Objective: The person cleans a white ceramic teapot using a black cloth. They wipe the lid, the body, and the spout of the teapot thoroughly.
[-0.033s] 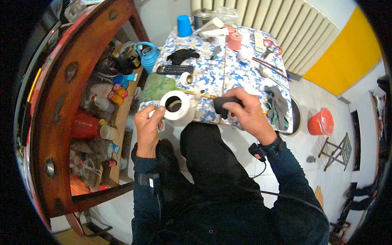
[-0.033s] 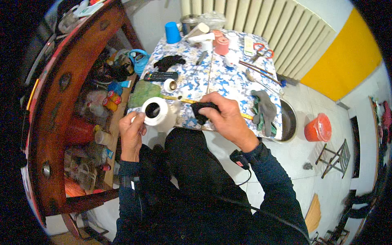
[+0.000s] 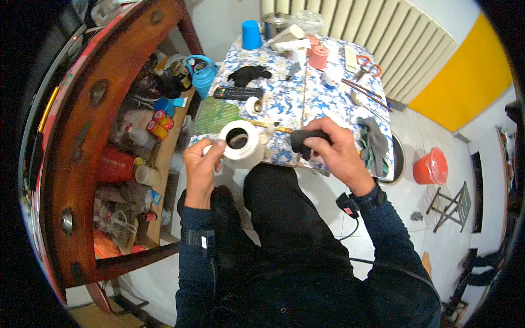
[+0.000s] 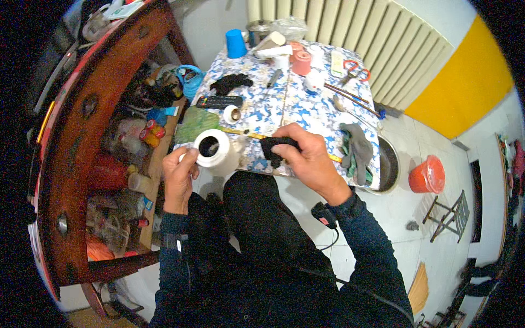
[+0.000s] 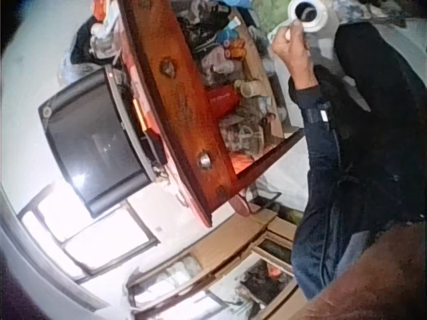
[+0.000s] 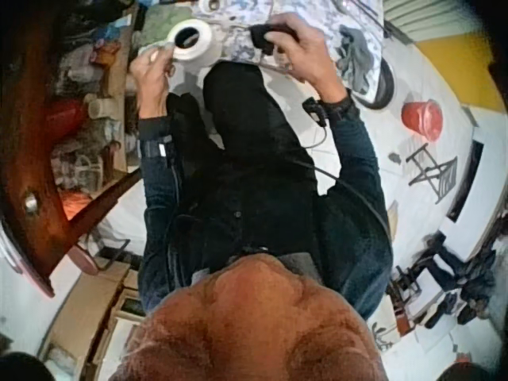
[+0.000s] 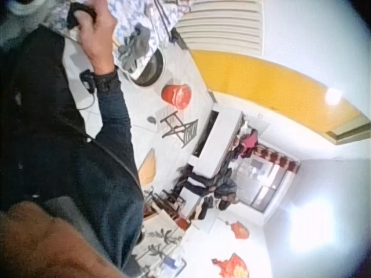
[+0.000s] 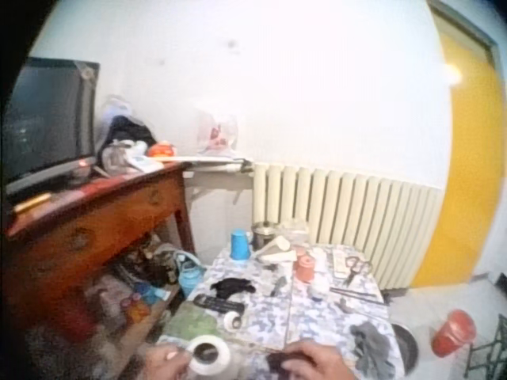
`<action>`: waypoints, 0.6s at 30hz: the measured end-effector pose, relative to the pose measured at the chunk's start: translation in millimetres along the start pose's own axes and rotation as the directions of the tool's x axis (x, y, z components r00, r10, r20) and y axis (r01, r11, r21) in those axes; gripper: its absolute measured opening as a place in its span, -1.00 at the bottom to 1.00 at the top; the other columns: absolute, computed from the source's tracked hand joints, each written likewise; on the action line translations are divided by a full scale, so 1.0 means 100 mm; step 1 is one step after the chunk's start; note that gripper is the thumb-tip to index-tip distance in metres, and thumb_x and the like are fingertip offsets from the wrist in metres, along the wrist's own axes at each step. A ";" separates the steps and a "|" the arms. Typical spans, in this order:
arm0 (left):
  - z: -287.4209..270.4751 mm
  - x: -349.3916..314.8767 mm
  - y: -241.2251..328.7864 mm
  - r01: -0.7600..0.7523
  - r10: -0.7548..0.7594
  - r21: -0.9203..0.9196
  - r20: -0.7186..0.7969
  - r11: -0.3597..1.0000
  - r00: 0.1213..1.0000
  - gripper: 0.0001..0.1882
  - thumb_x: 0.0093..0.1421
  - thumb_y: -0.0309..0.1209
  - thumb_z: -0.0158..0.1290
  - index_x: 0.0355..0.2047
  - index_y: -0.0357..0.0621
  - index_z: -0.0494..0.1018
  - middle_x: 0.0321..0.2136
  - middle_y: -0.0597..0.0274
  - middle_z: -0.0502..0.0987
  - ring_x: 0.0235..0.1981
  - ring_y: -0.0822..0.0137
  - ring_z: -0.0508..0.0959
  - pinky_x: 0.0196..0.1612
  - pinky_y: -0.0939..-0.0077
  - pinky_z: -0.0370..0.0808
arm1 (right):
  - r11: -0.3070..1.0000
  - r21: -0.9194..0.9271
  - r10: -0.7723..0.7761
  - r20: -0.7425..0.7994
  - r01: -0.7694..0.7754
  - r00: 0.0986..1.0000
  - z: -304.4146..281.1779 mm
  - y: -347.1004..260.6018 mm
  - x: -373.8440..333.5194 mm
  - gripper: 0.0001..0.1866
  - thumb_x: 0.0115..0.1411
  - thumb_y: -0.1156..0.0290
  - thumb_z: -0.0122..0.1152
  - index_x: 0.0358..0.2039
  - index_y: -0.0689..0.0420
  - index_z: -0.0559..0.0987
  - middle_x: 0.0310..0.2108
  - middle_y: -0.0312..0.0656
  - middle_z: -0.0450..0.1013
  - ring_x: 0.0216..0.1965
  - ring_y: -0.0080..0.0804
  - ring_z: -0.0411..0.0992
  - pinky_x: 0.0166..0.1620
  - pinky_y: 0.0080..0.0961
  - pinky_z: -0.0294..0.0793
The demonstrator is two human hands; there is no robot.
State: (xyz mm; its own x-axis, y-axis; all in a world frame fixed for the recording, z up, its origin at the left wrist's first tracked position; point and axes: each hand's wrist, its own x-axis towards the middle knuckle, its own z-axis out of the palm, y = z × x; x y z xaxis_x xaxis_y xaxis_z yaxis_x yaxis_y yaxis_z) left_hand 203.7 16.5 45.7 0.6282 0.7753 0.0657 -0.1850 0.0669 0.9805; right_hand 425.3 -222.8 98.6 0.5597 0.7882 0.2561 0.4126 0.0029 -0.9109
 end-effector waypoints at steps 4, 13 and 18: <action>0.03 0.13 0.03 -0.028 0.026 0.030 0.067 0.999 0.997 -0.64 0.35 -0.26 0.36 -0.52 -0.20 0.58 -0.64 0.40 0.48 -0.65 0.61 0.36 -0.58 0.59 0.22 | 0.993 0.112 0.030 0.063 -0.037 0.998 -0.10 -0.15 0.03 -0.80 0.31 0.56 0.36 -0.07 0.23 0.62 -0.29 -0.37 0.56 -0.29 -0.64 0.50 -0.19 -0.60 0.51; 0.12 0.28 0.16 0.031 -0.018 -0.134 0.095 0.991 0.995 -0.60 0.39 -0.26 0.33 -0.56 -0.15 0.52 -0.67 0.44 0.41 -0.68 0.61 0.30 -0.61 0.56 0.19 | 0.988 0.155 0.042 -0.110 -0.024 0.993 -0.18 -0.10 0.06 -0.85 0.37 0.49 0.34 -0.10 0.23 0.62 -0.42 -0.36 0.55 -0.52 -0.73 0.39 -0.45 -0.70 0.37; 0.44 0.47 0.26 -0.028 0.027 0.006 0.138 1.000 0.990 -0.55 0.38 -0.26 0.34 -0.61 -0.08 0.44 -0.68 0.48 0.36 -0.69 0.63 0.28 -0.63 0.59 0.14 | 0.979 0.200 0.063 -0.179 -0.027 0.982 -0.29 -0.05 0.03 -0.88 0.37 0.51 0.35 -0.12 0.22 0.62 -0.42 -0.39 0.55 -0.51 -0.76 0.38 -0.44 -0.69 0.38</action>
State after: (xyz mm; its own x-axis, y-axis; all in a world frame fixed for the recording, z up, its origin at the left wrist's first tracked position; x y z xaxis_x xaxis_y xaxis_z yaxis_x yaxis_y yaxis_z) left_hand 262.2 27.0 82.5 0.7215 0.6825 0.1168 -0.1981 0.0418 0.9793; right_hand 445.8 -238.1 113.2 0.7040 0.6642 0.2516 0.2456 0.1047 -0.9637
